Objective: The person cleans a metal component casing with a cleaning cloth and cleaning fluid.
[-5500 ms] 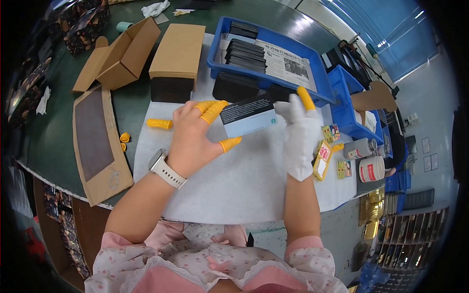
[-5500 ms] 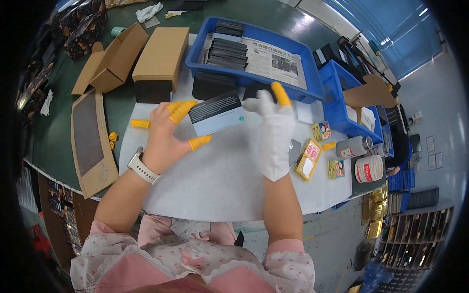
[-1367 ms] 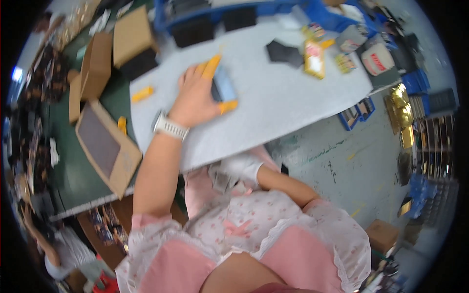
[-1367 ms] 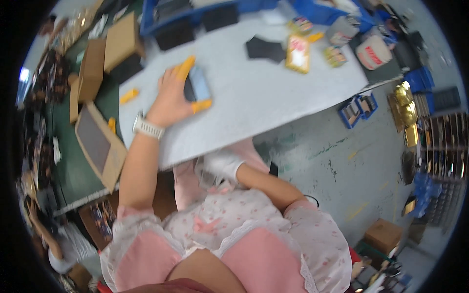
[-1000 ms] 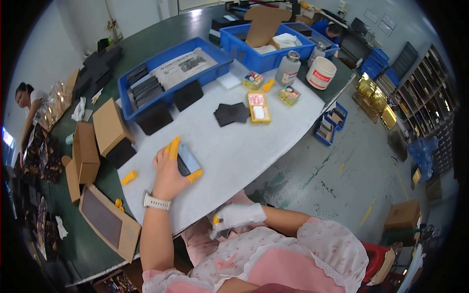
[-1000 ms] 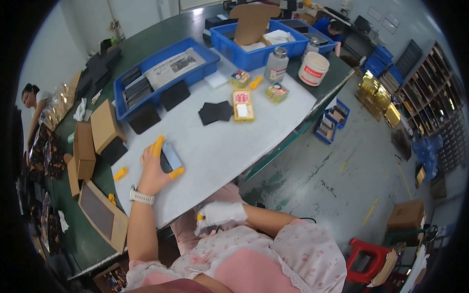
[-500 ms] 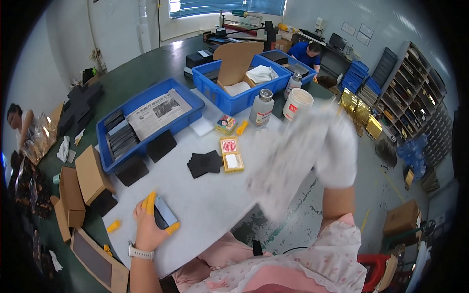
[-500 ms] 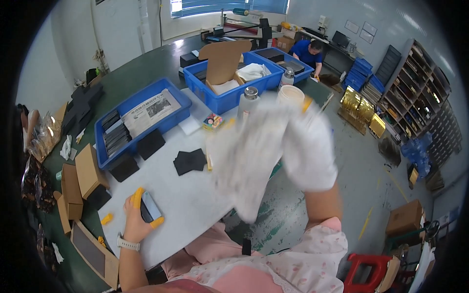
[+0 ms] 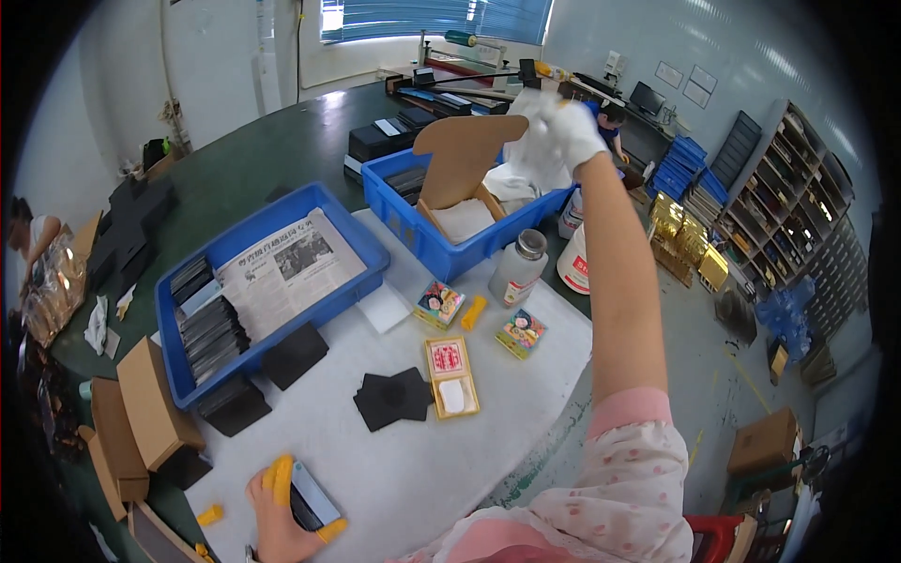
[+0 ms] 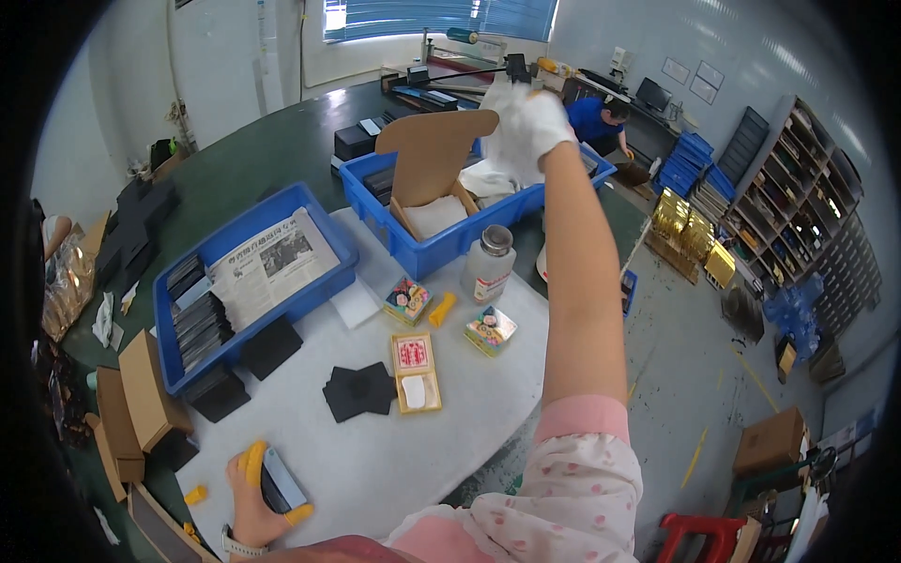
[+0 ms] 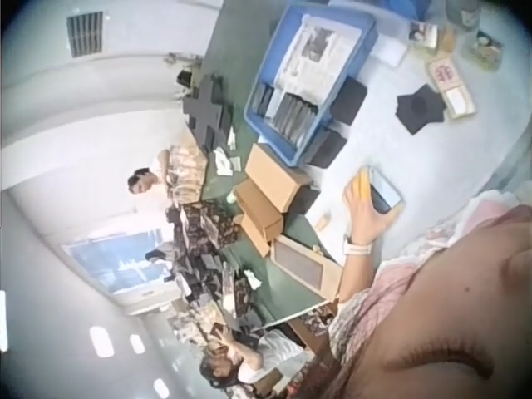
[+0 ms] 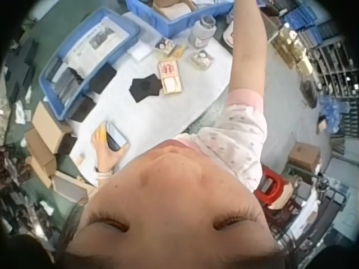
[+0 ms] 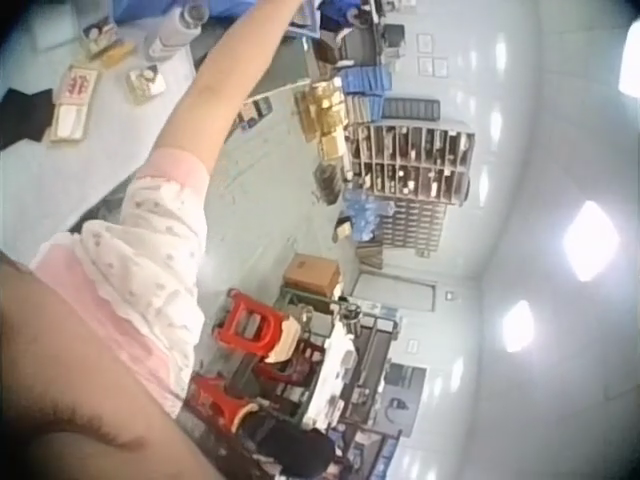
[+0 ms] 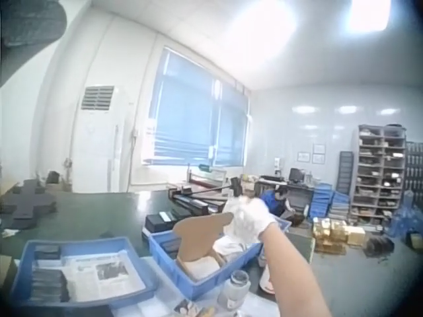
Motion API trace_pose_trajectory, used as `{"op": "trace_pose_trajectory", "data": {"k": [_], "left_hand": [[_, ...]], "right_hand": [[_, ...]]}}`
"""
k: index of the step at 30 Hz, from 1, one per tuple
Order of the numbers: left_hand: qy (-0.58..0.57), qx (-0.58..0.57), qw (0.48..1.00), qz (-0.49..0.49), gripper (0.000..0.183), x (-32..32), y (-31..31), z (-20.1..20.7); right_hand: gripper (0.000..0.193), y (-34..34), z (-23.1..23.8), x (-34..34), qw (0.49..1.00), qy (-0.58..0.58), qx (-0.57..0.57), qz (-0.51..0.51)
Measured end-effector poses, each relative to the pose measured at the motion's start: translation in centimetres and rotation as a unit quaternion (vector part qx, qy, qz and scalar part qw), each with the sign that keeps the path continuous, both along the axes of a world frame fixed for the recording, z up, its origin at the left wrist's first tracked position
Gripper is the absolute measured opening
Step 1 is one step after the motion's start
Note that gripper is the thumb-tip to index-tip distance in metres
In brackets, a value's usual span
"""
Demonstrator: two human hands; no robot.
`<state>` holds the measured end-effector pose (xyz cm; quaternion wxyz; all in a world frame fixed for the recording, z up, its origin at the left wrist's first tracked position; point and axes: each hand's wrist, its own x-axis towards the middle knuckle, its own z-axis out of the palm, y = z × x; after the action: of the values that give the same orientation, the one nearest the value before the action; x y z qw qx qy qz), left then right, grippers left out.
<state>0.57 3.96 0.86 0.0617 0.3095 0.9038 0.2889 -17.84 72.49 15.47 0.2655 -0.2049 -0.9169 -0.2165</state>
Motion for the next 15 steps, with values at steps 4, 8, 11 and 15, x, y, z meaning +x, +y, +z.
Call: {"op": "trace_pose_trajectory", "data": {"k": [4, 8, 11, 15], "left_hand": [[-0.017, 0.007, 1.0, 0.014, 0.089, 0.1, -0.2, 0.0], [-0.034, 0.008, 0.999, 0.033, 0.086, 0.1, -0.1, 0.1], [-0.041, 0.005, 0.999, 0.035, 0.087, -0.2, 0.1, 0.1], [-0.055, -0.003, 0.997, 0.053, 0.087, -0.3, 0.3, 0.2]], "right_hand": [[0.029, -6.7, -4.1, -0.7, 0.966, -0.256, -0.004, 0.032], [0.069, -10.6, -5.8, -0.1, 0.911, -0.324, -0.254, -0.015], [0.045, -9.8, -8.7, -0.7, 0.972, -0.199, -0.128, 0.009], [0.025, -6.1, -7.9, -3.4, 0.976, -0.192, -0.1, -0.004]]}}
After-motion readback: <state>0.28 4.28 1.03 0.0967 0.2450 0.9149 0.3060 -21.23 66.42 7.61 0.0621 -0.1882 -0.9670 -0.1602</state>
